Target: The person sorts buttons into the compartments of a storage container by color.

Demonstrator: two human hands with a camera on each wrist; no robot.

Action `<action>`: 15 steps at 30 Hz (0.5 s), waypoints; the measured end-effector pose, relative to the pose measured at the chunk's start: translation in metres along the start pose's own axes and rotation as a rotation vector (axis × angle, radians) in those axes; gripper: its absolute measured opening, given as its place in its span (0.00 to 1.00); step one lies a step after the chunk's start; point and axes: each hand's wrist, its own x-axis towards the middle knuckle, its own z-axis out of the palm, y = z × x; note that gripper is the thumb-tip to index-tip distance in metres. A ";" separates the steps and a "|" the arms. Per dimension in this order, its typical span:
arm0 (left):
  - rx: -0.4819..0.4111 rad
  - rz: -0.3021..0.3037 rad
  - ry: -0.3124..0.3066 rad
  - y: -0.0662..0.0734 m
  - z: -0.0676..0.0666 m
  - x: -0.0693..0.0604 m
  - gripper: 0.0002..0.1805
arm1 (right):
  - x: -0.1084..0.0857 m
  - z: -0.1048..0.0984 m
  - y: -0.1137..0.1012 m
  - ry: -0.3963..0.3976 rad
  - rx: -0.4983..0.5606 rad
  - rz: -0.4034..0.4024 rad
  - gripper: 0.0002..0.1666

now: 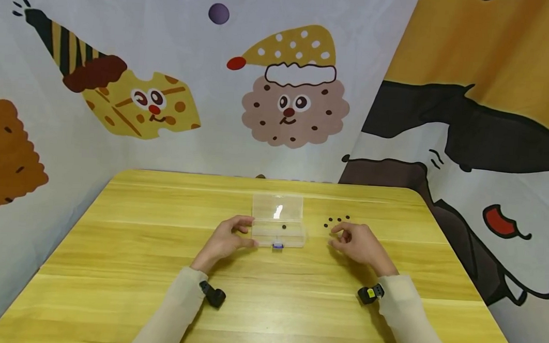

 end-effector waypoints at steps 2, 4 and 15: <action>0.003 0.002 0.000 -0.001 0.000 0.000 0.37 | -0.001 0.001 0.001 -0.005 -0.008 0.009 0.14; 0.005 0.003 0.003 -0.001 0.000 0.000 0.37 | -0.003 0.001 0.001 -0.015 -0.012 0.012 0.13; 0.010 0.006 0.012 -0.001 0.001 0.001 0.37 | -0.004 0.005 0.002 -0.005 -0.013 0.032 0.07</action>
